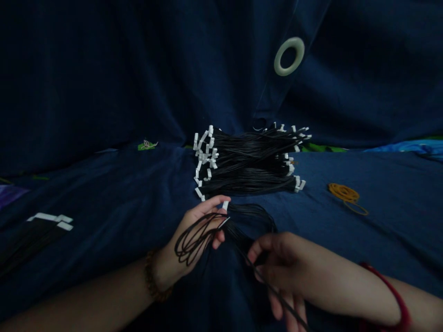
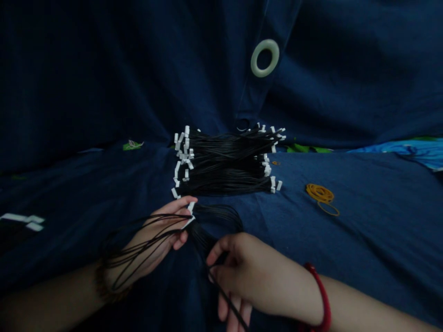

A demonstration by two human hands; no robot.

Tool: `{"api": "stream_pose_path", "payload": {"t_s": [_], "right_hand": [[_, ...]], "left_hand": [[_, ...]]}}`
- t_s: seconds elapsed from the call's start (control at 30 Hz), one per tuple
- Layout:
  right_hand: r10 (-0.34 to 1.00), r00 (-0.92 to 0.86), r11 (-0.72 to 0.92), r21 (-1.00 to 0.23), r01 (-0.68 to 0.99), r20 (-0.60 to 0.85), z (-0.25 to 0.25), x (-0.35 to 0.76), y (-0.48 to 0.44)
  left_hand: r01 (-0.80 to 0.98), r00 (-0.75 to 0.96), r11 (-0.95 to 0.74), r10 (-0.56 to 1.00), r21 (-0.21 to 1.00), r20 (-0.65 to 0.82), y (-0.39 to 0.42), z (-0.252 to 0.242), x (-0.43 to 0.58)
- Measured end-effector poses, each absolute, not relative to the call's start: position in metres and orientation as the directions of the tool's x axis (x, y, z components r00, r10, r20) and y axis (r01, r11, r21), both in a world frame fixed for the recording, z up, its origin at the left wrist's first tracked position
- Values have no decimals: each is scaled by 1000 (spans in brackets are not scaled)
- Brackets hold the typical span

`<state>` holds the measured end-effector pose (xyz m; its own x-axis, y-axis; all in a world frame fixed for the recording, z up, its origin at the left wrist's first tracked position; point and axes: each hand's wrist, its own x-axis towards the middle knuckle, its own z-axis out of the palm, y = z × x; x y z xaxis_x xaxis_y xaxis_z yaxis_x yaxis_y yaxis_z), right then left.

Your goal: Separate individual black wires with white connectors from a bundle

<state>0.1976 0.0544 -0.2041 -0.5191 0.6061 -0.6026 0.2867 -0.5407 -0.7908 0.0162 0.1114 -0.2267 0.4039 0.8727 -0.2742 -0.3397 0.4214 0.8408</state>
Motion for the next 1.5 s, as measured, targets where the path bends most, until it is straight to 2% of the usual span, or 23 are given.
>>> {"api": "stream_pose_path", "payload": {"t_s": [0.17,0.27,0.4,0.47,0.53,0.7,0.83,0.93,1.07,1.13,1.2,1.27,1.33,1.4,1.5], "right_hand": [[658,-458,-484,-802,350,-597,-204,193,45],[718,-425,-307,-798,518,-552,-197,190,35],[828,-429,74,-687,722,-362,-190,186,31],[892,-380,172,-594,786,-245,-191,185,34],[923,-349,201,-570,797,-161,-195,184,39],[914,-401,241,-719,652,-57,-208,182,52],[913,-399,186,-791,583,-80,-216,180,60],[917,-386,151,-804,575,-104,-218,180,64],[940,-335,174,-752,635,-66,-212,185,66],[942,-315,104,-795,597,-113,-206,190,68],[904,-351,-69,-895,440,-242,-199,198,71],[810,-475,-287,-939,189,-343,-191,208,76],[760,-571,-390,-920,-22,-309,-183,220,80],[800,-566,-306,-946,-103,-198,-176,231,83],[936,-351,-8,-991,-131,39,-166,240,86]], "left_hand": [[-341,389,358,895,869,-216,110,-230,15],[-318,387,329,901,889,-194,108,-230,15],[-317,393,345,896,884,-208,107,-226,15],[-314,385,347,897,884,-216,107,-224,16],[-299,378,349,898,888,-226,107,-223,16],[-274,360,330,906,904,-222,106,-224,18],[-261,351,311,912,914,-210,108,-227,19],[-246,358,313,909,918,-214,109,-228,20],[-240,367,329,902,914,-228,108,-225,21],[-252,371,336,900,908,-230,108,-224,21],[-252,372,340,898,906,-234,108,-224,20],[-242,363,333,902,911,-234,108,-225,20],[-243,348,315,911,917,-221,109,-228,20],[-262,343,301,917,917,-203,109,-231,19],[-286,362,307,912,908,-194,108,-233,18]]}}
